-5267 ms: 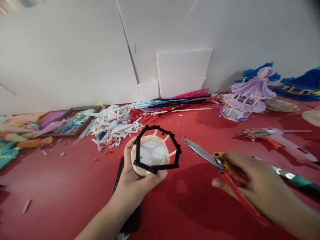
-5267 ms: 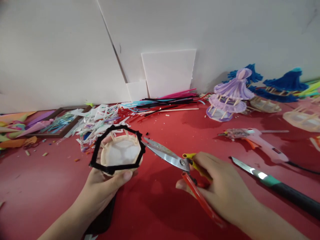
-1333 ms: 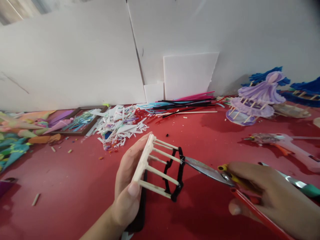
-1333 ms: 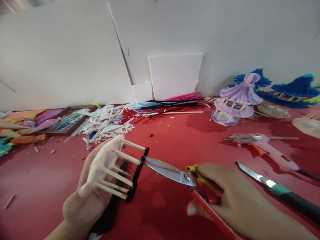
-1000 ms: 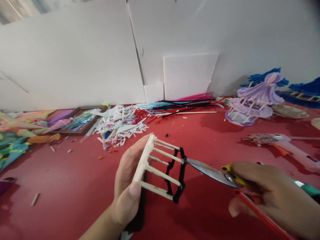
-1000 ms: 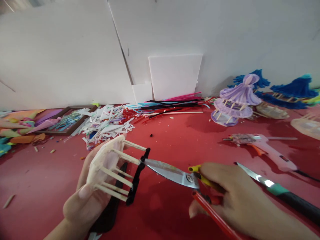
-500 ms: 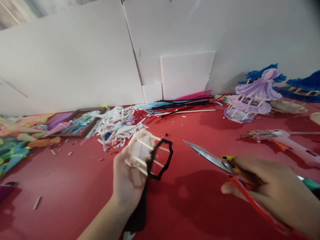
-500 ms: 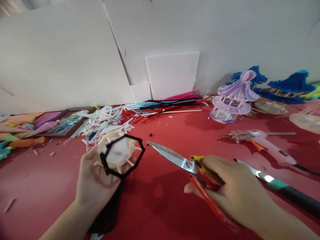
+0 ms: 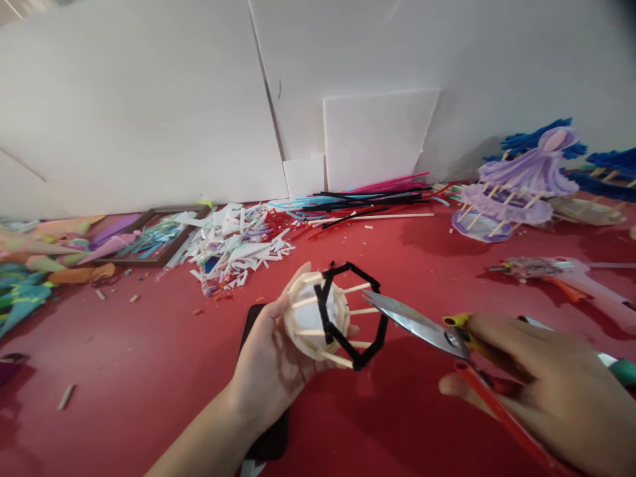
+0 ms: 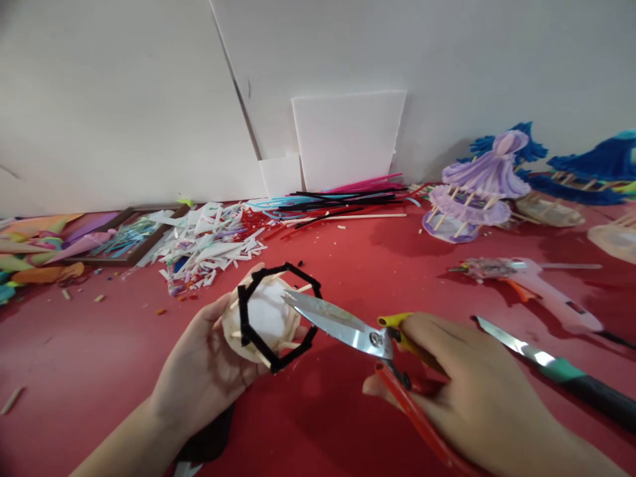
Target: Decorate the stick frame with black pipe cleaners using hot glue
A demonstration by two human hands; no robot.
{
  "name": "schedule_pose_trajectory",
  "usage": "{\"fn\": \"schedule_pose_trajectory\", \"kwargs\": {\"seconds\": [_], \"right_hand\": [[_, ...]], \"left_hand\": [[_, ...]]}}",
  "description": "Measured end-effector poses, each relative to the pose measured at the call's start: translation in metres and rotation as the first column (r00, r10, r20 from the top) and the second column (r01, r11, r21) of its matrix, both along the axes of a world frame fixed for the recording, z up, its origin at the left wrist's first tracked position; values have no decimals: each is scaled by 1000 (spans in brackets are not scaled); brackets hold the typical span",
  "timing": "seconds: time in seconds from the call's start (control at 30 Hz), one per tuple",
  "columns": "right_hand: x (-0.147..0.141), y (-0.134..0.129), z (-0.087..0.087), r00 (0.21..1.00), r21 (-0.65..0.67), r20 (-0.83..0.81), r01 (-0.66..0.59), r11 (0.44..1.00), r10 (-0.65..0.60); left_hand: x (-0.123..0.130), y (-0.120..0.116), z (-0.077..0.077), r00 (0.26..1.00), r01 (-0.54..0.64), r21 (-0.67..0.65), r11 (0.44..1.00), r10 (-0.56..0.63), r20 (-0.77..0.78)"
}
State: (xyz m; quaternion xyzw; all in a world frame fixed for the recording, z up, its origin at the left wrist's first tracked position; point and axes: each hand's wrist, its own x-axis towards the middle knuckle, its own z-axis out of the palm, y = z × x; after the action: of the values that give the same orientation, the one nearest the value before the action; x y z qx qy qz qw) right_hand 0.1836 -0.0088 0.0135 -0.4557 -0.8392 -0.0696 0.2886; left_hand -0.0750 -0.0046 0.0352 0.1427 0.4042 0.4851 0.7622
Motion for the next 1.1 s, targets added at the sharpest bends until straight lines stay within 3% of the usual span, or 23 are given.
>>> {"fn": "schedule_pose_trajectory", "kwargs": {"seconds": [0.1,0.2,0.37,0.47,0.73,0.87,1.1], "right_hand": [[1,-2,-1,999,-25,-36,-3,1000,3],[5,-4,-3,999,-63,-45,-1,998,-2],[11,-3,-5,998,-21,57,19,1000,-17],[12,-2,-7,993,27,63,96,995,-97],[10,-1,-7,983,84,97,146,986,-154],[12,-3,-9,976,159,122,161,974,-181],[13,-6,-11,939,213,201,236,948,-279]], "left_hand": [[2,-3,-2,1000,21,83,996,-20,-13],[3,-5,-6,997,-15,206,978,31,-73],[3,-7,-16,923,-121,439,890,264,-282],[0,-9,-23,854,-95,543,834,349,-386],[6,-13,-19,794,-80,604,793,417,-443],[5,-13,-17,804,-58,659,750,426,-414],[0,-10,-19,804,-21,687,726,421,-420]]}}
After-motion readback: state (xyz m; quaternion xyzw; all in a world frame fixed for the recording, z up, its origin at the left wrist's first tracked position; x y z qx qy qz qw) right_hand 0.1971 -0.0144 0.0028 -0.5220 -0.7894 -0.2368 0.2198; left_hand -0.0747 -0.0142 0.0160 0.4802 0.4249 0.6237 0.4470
